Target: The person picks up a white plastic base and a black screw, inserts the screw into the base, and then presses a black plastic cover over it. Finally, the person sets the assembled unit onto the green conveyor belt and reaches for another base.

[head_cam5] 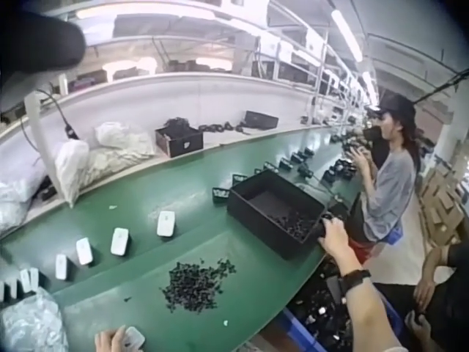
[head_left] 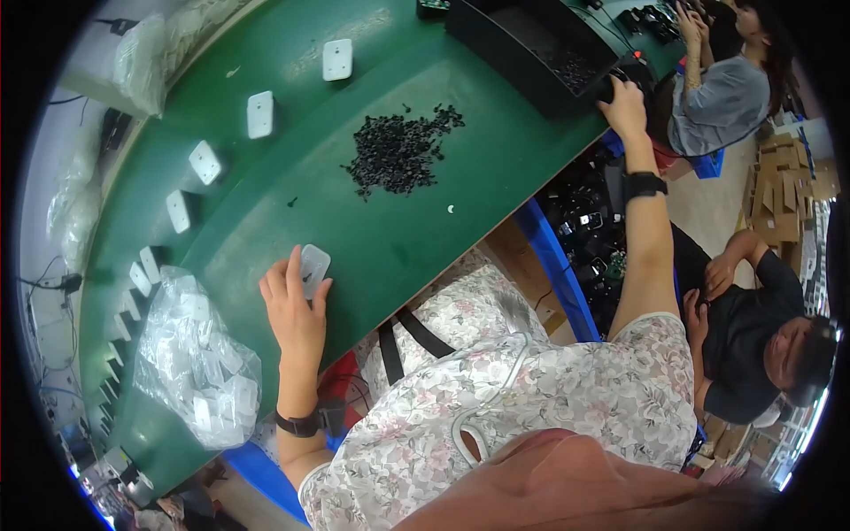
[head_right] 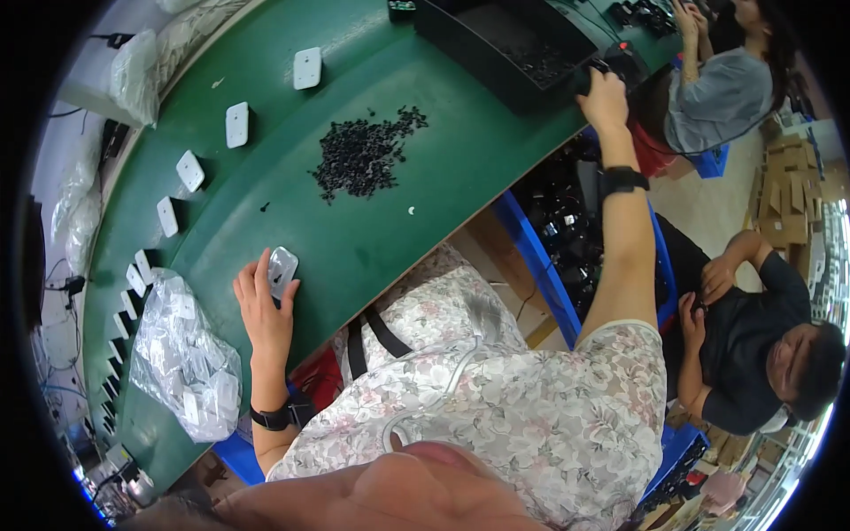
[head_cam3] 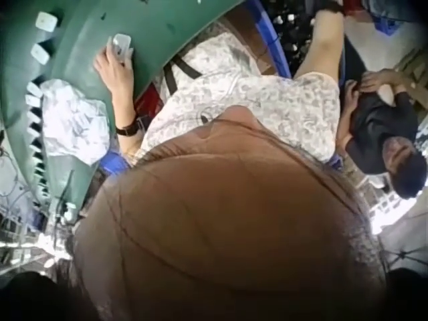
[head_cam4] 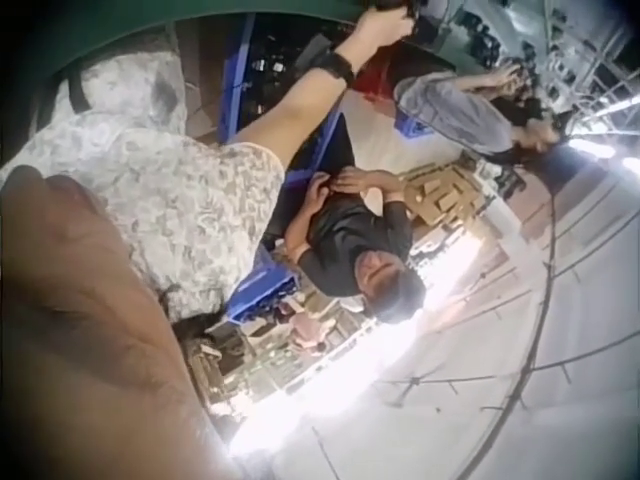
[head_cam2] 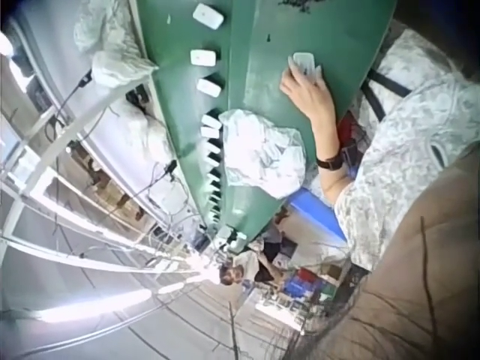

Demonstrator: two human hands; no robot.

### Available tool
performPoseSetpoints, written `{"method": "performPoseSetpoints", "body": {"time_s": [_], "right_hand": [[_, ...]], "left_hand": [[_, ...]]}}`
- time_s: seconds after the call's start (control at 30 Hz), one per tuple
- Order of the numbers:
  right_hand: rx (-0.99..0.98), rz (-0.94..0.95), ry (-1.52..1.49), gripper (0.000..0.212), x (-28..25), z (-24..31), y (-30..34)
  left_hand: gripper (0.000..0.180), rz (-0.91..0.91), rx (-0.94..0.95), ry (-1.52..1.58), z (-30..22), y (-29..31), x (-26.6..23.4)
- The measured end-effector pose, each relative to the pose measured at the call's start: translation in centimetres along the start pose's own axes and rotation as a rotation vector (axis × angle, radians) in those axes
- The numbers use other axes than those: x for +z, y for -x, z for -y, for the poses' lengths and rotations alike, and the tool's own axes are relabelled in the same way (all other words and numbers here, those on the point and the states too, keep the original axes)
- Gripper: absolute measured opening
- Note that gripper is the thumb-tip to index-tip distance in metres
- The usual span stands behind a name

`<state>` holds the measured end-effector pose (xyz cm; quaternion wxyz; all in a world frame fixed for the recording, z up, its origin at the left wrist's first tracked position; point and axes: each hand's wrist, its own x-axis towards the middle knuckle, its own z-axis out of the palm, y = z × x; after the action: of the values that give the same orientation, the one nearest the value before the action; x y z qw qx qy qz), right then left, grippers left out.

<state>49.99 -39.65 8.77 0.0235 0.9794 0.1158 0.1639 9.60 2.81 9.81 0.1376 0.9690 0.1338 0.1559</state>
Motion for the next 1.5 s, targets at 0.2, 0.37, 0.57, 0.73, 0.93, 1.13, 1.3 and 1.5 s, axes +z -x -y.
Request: {"method": "performPoseSetpoints", "body": {"time_s": [0.2,0.37,0.57,0.73,0.93,1.13,1.3,1.5], "right_hand": [[0.043,-0.216,-0.837,0.031,-7.6,7.7,6.6],[-0.332,0.227,-1.171,0.032,-11.3,19.8,13.9],[-0.717,0.414,-1.262,0.037,-8.4,26.1,18.2],[-0.966,0.295,-0.828,0.045,-9.7,26.2,18.2],[-0.856,0.386,-0.907,0.044,-11.8,27.3,17.4],[-0.841,0.227,-0.991,0.041,-11.5,31.8,16.6],[-0.97,0.172,-0.857,0.041,-11.2,34.0,16.3],[-1.042,0.174,-0.752,0.04,-11.7,34.6,16.3]], "left_hand": [[0.059,-0.037,-0.044,0.036,1.8,2.6,0.8],[0.056,0.001,-0.116,0.178,1.1,0.9,1.4],[0.056,0.131,0.467,0.018,2.4,-4.1,0.4],[0.051,0.26,0.543,-0.106,4.3,-3.4,0.5],[0.043,0.132,0.354,-0.139,5.0,-1.9,0.0],[0.051,-0.042,0.156,0.029,3.8,-0.6,1.9],[0.049,-0.106,0.103,0.374,4.7,-0.6,1.5],[0.055,-0.014,0.197,0.344,4.7,0.1,1.2]]}}
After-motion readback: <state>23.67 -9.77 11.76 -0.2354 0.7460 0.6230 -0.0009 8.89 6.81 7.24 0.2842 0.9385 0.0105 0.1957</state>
